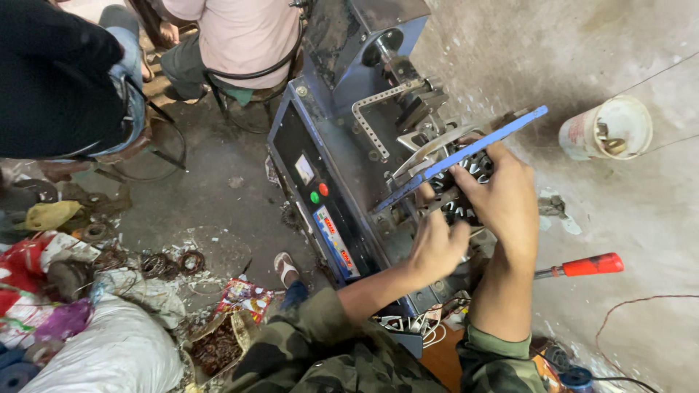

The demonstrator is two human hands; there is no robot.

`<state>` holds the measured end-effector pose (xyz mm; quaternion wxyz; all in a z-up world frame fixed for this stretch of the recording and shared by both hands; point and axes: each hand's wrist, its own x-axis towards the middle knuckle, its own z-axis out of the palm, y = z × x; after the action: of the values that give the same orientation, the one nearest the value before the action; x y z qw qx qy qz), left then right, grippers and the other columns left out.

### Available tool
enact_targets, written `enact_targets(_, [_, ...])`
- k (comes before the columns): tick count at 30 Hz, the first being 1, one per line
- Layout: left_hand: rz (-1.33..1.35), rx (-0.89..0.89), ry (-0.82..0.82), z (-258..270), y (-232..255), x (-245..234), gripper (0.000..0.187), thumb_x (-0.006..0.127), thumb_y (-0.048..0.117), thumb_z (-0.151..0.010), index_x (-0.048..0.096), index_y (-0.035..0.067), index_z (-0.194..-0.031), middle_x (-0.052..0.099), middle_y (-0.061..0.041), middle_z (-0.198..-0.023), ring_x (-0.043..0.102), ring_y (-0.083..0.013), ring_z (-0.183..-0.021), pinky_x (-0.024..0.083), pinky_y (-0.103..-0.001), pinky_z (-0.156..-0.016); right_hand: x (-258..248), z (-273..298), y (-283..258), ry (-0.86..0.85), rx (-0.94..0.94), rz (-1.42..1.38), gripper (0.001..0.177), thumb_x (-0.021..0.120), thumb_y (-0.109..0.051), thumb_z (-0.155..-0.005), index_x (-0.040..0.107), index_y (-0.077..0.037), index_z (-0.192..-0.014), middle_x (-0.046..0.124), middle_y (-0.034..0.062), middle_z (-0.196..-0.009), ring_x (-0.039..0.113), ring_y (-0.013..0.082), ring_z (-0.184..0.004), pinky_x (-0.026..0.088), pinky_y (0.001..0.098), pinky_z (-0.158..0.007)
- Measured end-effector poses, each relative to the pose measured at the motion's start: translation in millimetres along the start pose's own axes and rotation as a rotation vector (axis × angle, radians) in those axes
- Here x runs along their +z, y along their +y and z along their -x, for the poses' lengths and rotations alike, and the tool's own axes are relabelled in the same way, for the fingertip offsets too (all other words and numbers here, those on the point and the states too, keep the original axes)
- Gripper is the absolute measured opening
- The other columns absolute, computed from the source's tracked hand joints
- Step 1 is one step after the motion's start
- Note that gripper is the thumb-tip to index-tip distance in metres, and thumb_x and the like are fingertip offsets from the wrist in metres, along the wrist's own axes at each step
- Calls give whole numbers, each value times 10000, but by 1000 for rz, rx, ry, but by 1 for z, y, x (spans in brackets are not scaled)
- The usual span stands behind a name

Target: The person operates a small industrial machine, repeatedly placing small metal components into a rotating fixture and pressing a green start button to run the cycle. The person removes the processed components and repeats the process throughout the clip.

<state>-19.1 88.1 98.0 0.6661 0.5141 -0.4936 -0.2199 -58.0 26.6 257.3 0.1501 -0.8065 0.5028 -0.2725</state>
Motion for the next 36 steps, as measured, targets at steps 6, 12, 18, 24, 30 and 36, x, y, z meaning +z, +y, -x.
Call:
enact_targets(6, [491, -605, -34, -22, -23, 13, 603, 586, 30, -938, 451, -30, -1523, 623, -248, -1287, 606, -330, -1147, 507, -424, -966, -1, -2, 2, -102, 226, 39, 388, 816, -172, -837, 722, -71, -1200, 747, 208, -908, 714, 341, -734, 537, 407, -741])
enact_targets(12, [682, -361, -26, 3, -14, -7, 796, 584, -65, -882, 323, 24, -1628, 589, -93, -1349, 565, -160, -1190, 461, -293, -1031, -3, -2, 0, -60, 111, 32, 413, 825, -150, -822, 725, -63, -1213, 750, 192, -933, 666, 286, -643, 519, 392, -668])
enact_targets(18, [709, -333, -67, -10, 13, -24, 683, 679, 70, -995, 375, 19, -1604, 538, -96, -1541, 559, -155, -1352, 459, -289, -1152, -1, 10, 13, -12, 112, 29, 430, 847, -132, -822, 712, -27, -1217, 746, 205, -983, 686, 275, -687, 526, 369, -679])
enact_targets(24, [149, -64, -153, -17, 8, -43, 615, 818, 125, -916, 576, 39, -1474, 663, -182, -1316, 688, -263, -1189, 555, -335, -1017, 25, 46, 59, 215, -59, -159, 425, 865, -44, -871, 684, 14, -1251, 750, 140, -1165, 725, 199, -1027, 559, 308, -943])
enact_targets(30, [193, 208, -203, -20, -28, -43, 618, 820, 62, -898, 568, 50, -1463, 676, -156, -1351, 729, -318, -1202, 581, -352, -1035, 52, 72, 103, 267, 62, -309, 463, 882, -23, -867, 621, -7, -1249, 692, 102, -1172, 672, 169, -1091, 536, 305, -1016])
enact_targets(36, [124, 287, -95, -15, -48, -32, 789, 851, 171, -884, 393, -44, -1488, 517, -165, -1453, 539, -334, -1353, 427, -456, -1183, 59, 76, 113, 254, -130, -409, 490, 801, 36, -957, 496, -55, -1330, 575, 154, -1357, 606, 217, -1254, 509, 336, -1115])
